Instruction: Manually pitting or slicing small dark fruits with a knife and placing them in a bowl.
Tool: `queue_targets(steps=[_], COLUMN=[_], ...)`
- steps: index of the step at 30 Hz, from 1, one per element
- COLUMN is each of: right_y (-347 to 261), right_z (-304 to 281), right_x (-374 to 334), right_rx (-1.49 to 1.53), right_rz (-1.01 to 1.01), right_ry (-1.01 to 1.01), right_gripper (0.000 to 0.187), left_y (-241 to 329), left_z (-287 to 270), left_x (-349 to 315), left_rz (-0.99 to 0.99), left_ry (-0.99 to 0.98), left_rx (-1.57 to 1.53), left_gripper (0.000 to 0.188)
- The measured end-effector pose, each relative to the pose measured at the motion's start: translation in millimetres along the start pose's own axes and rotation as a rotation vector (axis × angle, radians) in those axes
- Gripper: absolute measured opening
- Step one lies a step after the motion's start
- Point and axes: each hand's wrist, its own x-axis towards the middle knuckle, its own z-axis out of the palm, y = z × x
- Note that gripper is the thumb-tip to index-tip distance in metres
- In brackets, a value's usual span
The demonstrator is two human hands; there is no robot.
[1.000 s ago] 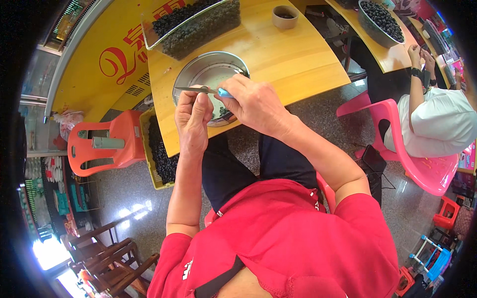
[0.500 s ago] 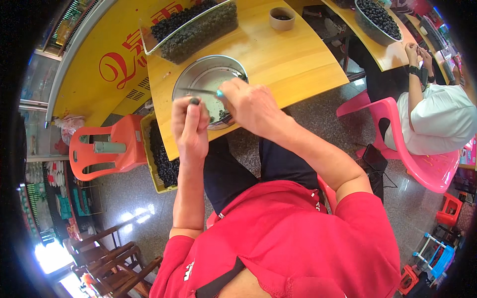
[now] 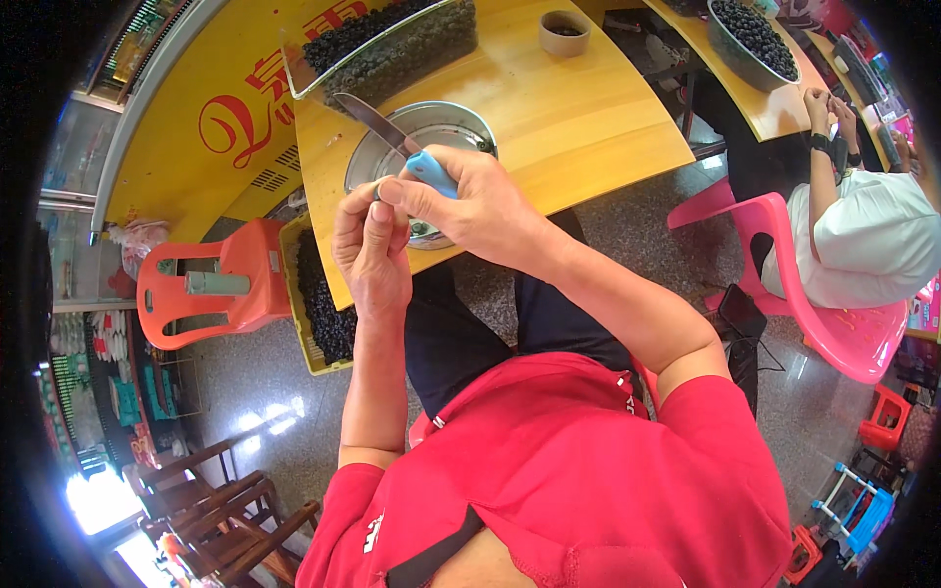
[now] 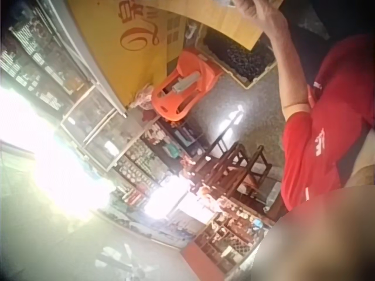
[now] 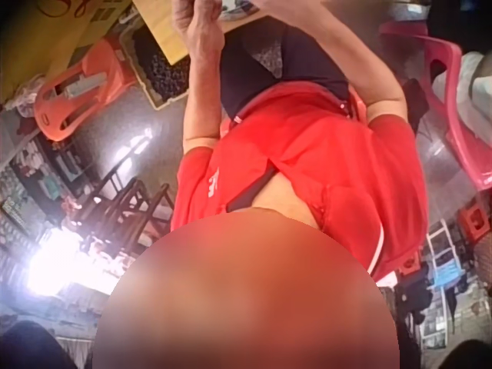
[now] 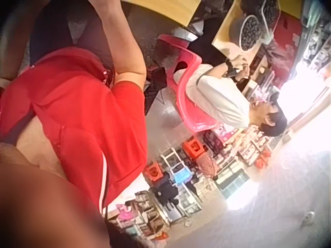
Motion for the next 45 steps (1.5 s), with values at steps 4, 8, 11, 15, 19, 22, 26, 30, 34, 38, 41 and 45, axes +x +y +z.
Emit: queue_targets(steps=[4, 8, 11, 15, 19, 22, 26, 30, 34, 38, 41, 45], right_y=[-2, 0, 0, 7, 13, 15, 19, 20, 20, 22, 25, 23], right_z=[1, 1, 2, -6, -4, 0, -3, -4, -3, -6, -8, -10], right_x=[0, 0, 0, 3, 6, 2, 1, 1, 1, 0, 2, 3], right_rx=[0.197, 0.207, 0.225, -0.170, -0.741, -0.770, -0.858, -0.908, -0.915, -0.931, -0.949, -0.930], right_rz=[0.111, 0.132, 0.176, -0.063, -0.597, -0.586, -0.598, -0.580, -0.581, -0.582, -0.596, -0.597], right_ry=[-0.059, -0.053, -0.032, 0.020, 0.193, 0.180, 0.149, 0.159, 0.151, 0.159, 0.167, 0.182], right_gripper=[0.026, 0.024, 0.024, 0.022, 0.017, 0.022, 0.023, 0.023, 0.023, 0.023, 0.024, 0.024], left_y=[-3, -3, -6, 0, 5, 6, 5, 4, 0, 1, 0, -2], left_z=[-3, -7, -7, -4, -5, 0, 4, 3, 1, 3, 3, 3], left_x=[-3, -2, 1, 1, 3, 7, 6, 6, 7, 7, 5, 5], left_rz=[0.004, -0.027, 0.081, 0.055, -0.104, -0.160, -0.210, -0.232, -0.233, -0.242, -0.219, -0.187], left_ry=[-0.025, -0.022, -0.024, -0.019, -0.025, -0.040, -0.021, -0.044, -0.056, -0.046, -0.083, -0.120], left_rx=[0.003, 0.060, 0.164, 0.223, -0.060, -0.301, -0.350, -0.389, -0.405, -0.397, -0.413, -0.441], left_gripper=[0.020, 0.019, 0.019, 0.018, 0.015, 0.013, 0.015, 0.016, 0.016, 0.015, 0.016, 0.017])
